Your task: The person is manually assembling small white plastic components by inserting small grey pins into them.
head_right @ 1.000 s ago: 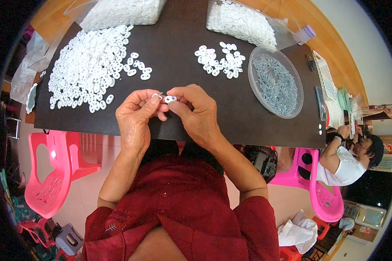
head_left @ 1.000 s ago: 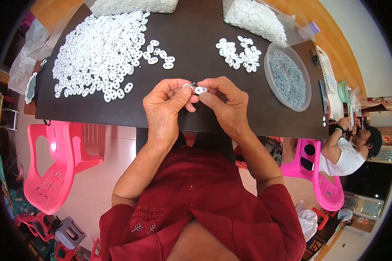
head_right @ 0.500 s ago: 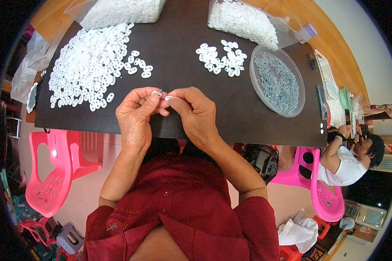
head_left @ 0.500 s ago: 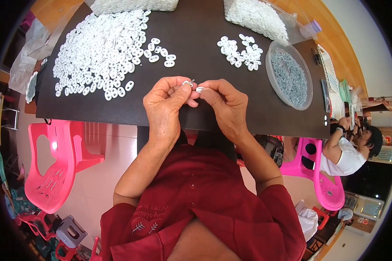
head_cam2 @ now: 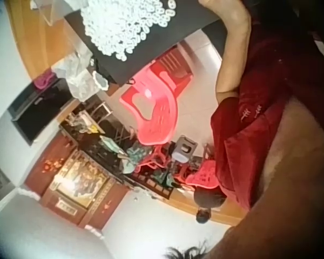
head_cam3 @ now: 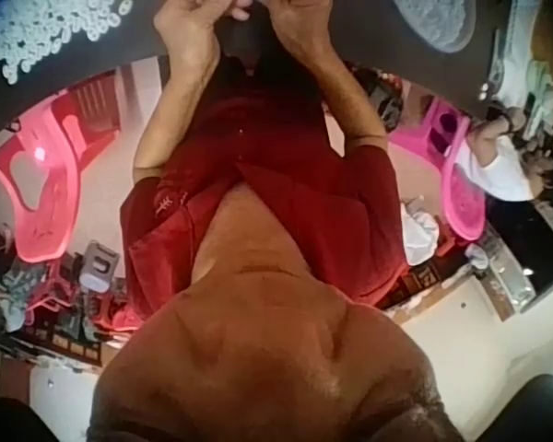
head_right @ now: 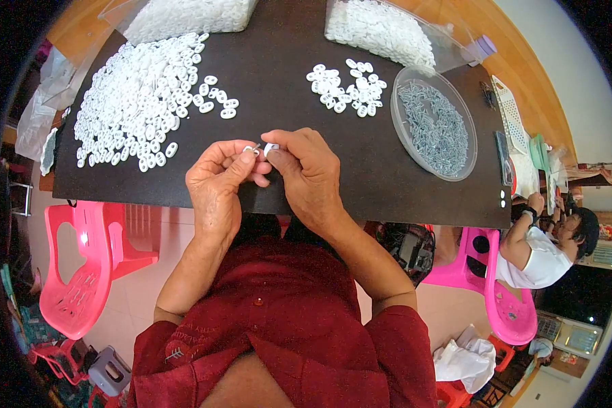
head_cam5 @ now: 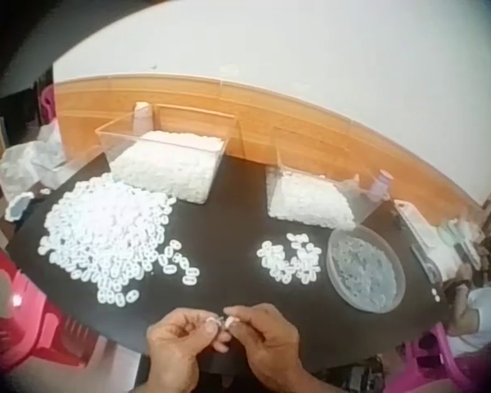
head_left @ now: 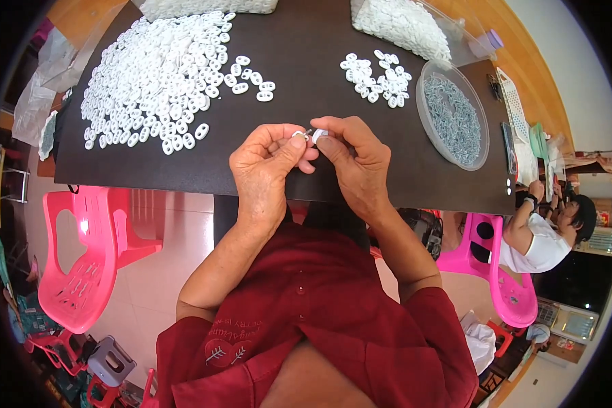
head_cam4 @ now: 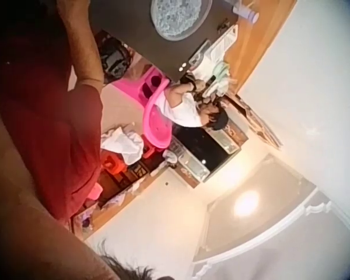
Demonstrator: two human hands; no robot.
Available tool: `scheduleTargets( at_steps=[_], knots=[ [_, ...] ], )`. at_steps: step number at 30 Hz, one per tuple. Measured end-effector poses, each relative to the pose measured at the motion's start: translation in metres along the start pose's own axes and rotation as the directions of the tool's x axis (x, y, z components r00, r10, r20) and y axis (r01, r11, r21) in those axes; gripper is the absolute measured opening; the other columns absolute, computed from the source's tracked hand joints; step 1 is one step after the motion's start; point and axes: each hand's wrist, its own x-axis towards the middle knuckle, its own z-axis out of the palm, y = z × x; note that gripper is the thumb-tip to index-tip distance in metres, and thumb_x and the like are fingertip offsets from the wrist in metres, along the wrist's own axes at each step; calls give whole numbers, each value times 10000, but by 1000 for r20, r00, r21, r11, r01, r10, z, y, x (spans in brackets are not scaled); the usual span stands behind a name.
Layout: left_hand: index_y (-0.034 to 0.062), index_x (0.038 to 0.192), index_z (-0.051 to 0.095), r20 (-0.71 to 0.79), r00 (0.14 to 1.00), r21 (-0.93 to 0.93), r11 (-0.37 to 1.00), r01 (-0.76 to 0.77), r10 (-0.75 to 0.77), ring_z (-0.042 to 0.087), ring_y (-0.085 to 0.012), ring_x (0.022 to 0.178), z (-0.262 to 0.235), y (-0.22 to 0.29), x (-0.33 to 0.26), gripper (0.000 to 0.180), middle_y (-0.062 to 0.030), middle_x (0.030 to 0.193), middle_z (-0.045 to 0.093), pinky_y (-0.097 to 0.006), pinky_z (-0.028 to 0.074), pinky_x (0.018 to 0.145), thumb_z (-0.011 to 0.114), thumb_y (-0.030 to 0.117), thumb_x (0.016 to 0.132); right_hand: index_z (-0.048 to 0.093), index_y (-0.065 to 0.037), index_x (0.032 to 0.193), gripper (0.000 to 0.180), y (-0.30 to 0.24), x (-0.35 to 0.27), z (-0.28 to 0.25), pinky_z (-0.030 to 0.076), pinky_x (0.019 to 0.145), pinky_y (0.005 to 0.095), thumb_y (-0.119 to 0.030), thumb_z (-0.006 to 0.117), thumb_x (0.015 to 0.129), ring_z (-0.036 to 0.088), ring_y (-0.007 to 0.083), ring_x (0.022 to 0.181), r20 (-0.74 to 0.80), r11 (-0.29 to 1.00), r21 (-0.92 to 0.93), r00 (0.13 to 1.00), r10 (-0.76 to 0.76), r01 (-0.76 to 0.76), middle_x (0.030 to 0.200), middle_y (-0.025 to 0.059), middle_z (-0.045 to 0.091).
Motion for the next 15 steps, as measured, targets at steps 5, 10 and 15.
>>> scheduleTargets(
  at_steps=[5,10,15],
  knots=[
    [-58,908,602,-19,999,-28,998,48,-48,633,-158,688,-2,1,1,106,-120,829,639,-243,528,578,608,30,850,651,-4,988,182,-2,3,6,431,657,191,27,611,813,530,50,725,-13,963,229,989,149,-142,832,-4,599],
    [-45,919,617,-2,1000,62,998,13,-13,606,-132,659,-3,2,1,113,-100,802,636,-215,487,545,626,33,837,657,1,981,188,-5,13,-5,432,621,190,14,632,795,528,44,685,33,886,384,962,270,-261,788,-2,617],
    [-41,944,627,-1,999,79,996,39,-39,564,-106,611,-1,5,2,138,-81,775,624,-207,448,512,636,35,829,667,-2,959,158,-3,17,-11,410,584,181,-62,634,816,526,48,657,90,864,363,936,339,-348,765,0,627]
  ],
)
